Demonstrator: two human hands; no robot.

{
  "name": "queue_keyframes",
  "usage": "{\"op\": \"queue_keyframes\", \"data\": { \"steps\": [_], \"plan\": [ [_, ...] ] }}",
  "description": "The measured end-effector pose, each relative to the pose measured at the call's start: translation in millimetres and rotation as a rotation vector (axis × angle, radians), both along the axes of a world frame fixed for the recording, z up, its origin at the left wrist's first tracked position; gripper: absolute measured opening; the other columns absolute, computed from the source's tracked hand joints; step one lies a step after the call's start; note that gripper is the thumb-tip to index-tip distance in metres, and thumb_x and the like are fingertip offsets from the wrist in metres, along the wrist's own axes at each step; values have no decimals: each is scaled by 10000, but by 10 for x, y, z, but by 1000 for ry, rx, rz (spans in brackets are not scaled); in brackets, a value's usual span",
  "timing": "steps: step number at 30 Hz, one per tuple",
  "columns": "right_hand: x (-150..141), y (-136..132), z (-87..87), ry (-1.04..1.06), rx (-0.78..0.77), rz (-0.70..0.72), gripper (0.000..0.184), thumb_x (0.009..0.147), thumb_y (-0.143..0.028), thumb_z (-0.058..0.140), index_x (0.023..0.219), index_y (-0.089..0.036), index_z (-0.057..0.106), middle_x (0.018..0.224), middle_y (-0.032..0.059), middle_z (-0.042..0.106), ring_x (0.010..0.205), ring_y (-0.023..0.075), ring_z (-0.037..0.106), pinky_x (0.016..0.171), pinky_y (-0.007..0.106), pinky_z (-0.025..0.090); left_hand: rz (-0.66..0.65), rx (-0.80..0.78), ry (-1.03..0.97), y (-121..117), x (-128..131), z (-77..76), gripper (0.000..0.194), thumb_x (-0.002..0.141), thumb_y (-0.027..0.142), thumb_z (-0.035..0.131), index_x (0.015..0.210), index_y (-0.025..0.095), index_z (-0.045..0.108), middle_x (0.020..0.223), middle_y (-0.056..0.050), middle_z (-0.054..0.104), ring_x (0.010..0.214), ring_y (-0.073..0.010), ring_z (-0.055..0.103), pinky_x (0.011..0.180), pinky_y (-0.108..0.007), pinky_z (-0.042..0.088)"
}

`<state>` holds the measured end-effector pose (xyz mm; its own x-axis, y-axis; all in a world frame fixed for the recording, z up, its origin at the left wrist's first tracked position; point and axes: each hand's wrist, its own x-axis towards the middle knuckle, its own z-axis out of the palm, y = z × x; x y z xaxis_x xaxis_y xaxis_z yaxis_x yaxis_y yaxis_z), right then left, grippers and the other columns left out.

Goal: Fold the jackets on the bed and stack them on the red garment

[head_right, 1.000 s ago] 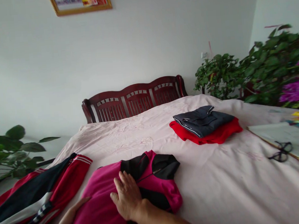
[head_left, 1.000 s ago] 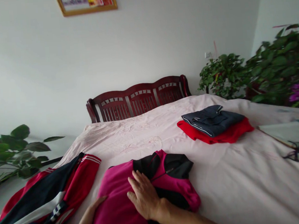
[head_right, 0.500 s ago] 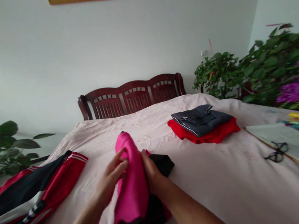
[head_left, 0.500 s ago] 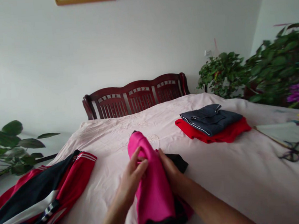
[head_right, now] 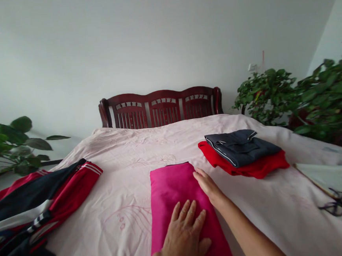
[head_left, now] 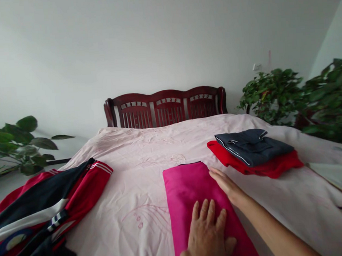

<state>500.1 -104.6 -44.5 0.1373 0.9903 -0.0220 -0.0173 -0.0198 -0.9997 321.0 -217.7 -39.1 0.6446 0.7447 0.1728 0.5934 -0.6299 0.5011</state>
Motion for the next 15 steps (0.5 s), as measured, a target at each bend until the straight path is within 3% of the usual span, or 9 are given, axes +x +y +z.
{"op": "queue_keyframes", "data": {
  "steps": [2, 4, 6, 8, 10, 12, 15],
  "plan": [
    [-197, 58, 188, -265, 174, 0, 524, 866, -432, 581, 1351, -235, 585, 1543, 62, 452, 1474, 218, 310, 1239, 422, 169, -2, 10, 19, 3, 25, -35, 621, 937, 486, 502, 1508, 253, 424, 1622, -113, 293, 1505, -326, 239, 1240, -600, 162],
    [-434, 91, 329, -562, 374, 118, 544, 942, -460, 473, 1442, -249, 508, 1588, 43, 381, 1488, 203, 277, 1243, 419, 147, -4, 34, 31, -7, 34, -104, 657, 931, 518, 506, 1523, 255, 394, 1628, -121, 267, 1506, -334, 228, 1235, -607, 182],
    [-656, 124, 355, -832, 497, 293, 546, 985, -468, 397, 1490, -268, 448, 1610, 30, 337, 1502, 210, 241, 1242, 443, 134, -10, 98, 32, -20, 42, -219, 733, 902, 575, 537, 1546, 285, 340, 1632, -122, 252, 1496, -355, 247, 1215, -620, 240],
    [-817, 190, 263, -1049, 498, 471, 553, 994, -470, 390, 1507, -267, 421, 1613, 37, 328, 1507, 229, 224, 1239, 469, 121, -18, 226, 41, -25, 64, -380, 803, 871, 614, 564, 1563, 312, 288, 1617, -136, 292, 1460, -374, 329, 1162, -612, 354],
    [-902, 301, 113, -1198, 454, 602, 563, 1000, -474, 378, 1517, -252, 403, 1602, 55, 351, 1500, 241, 243, 1235, 484, 122, 3, 448, 40, -18, 119, -575, 851, 842, 667, 561, 1561, 300, 293, 1558, -161, 411, 1384, -369, 463, 1071, -558, 474],
    [-924, 439, -24, -1278, 447, 649, 566, 1014, -470, 338, 1528, -238, 383, 1599, 62, 358, 1495, 239, 257, 1234, 483, 128, 86, 774, -16, -10, 213, -777, 812, 837, 661, 569, 1523, 269, 381, 1434, -152, 575, 1271, -340, 587, 974, -495, 540],
    [-887, 623, -135, -1327, 459, 646, 546, 1032, -436, 269, 1535, -247, 368, 1603, 35, 354, 1492, 208, 261, 1238, 454, 130, 259, 1155, -171, -22, 398, -1026, 559, 870, 471, 631, 1393, 290, 549, 1268, -64, 711, 1171, -282, 654, 964, -458, 530]
  ]
}}
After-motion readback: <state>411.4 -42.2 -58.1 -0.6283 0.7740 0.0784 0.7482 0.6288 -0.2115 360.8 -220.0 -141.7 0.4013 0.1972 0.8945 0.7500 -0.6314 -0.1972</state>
